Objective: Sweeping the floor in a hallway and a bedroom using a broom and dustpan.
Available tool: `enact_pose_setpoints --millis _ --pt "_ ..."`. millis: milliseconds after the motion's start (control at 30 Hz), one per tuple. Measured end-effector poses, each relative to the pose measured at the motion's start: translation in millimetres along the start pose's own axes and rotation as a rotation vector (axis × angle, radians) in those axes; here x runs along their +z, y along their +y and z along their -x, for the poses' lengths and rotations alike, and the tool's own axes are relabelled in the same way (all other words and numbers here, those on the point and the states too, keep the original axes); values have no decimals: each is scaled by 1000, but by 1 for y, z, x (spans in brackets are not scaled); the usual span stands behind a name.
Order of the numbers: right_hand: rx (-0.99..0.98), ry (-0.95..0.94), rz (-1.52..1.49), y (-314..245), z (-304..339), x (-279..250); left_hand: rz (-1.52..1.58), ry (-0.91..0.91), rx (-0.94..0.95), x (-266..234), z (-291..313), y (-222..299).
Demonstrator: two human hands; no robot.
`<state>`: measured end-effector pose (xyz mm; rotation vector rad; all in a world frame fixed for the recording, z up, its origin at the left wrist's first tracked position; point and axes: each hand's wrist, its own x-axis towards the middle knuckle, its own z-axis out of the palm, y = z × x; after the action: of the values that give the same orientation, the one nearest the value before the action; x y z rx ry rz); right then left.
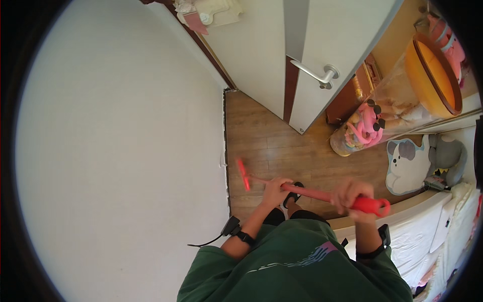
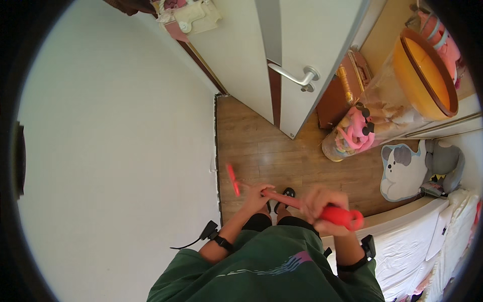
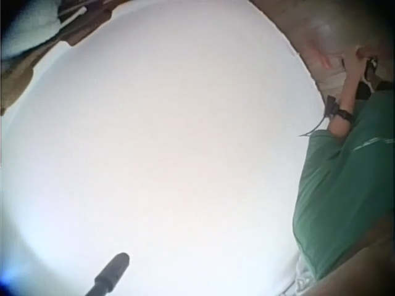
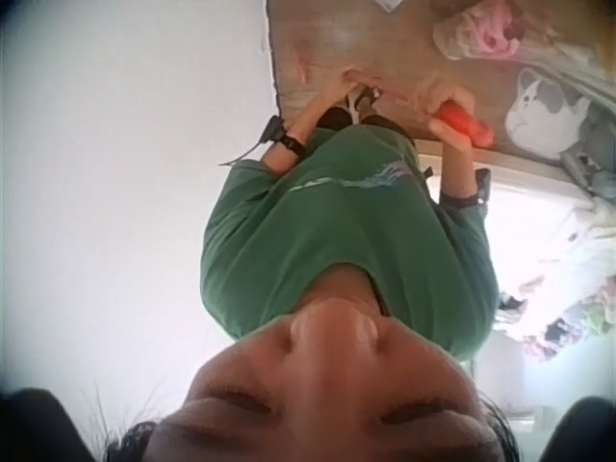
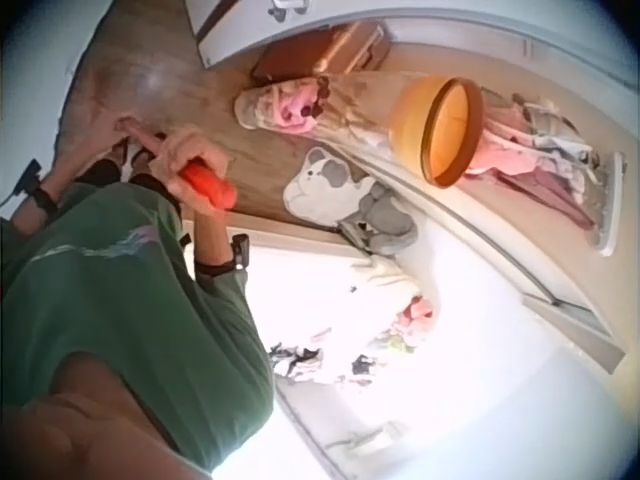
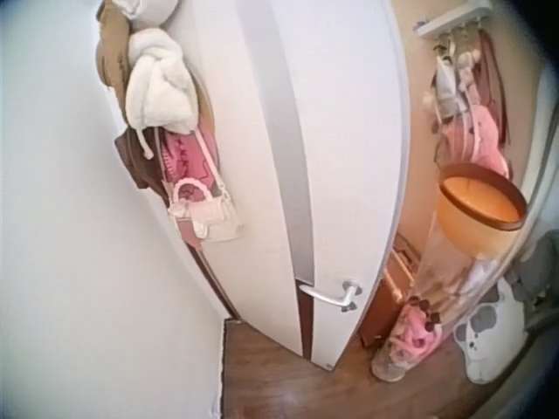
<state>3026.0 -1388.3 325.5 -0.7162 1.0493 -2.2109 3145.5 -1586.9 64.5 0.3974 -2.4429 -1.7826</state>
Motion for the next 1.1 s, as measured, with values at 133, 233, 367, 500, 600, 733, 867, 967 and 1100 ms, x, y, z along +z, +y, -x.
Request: enact_pose_setpoints --millis 133,233,367,500,600,733,867,967,1100 --pt "228 192 276 49 11 9 -434 -160 -150 -3 17 -47" --pt "213 109 437 54 25 9 -440 -287 -169 18 5 -69" --pt "206 216 496 19 34 2 -292 -204 -101 75 -37 -50" --pt "137 160 726 -7 23 18 -182 -171 55 87 -76 1" --pt "12 221 749 -30 13 42 -115 -183 -38 81 -78 46" --pt "-291 415 464 -51 8 68 -133 -207 186 70 -51 76" --pt "-495 758 477 -14 7 81 -181 -400 220 63 -38 53" --pt "-390 883 571 23 11 84 -316 -571 253 67 -43 24" --pt "-372 876 828 48 12 89 -340 -680 237 82 -70 -2"
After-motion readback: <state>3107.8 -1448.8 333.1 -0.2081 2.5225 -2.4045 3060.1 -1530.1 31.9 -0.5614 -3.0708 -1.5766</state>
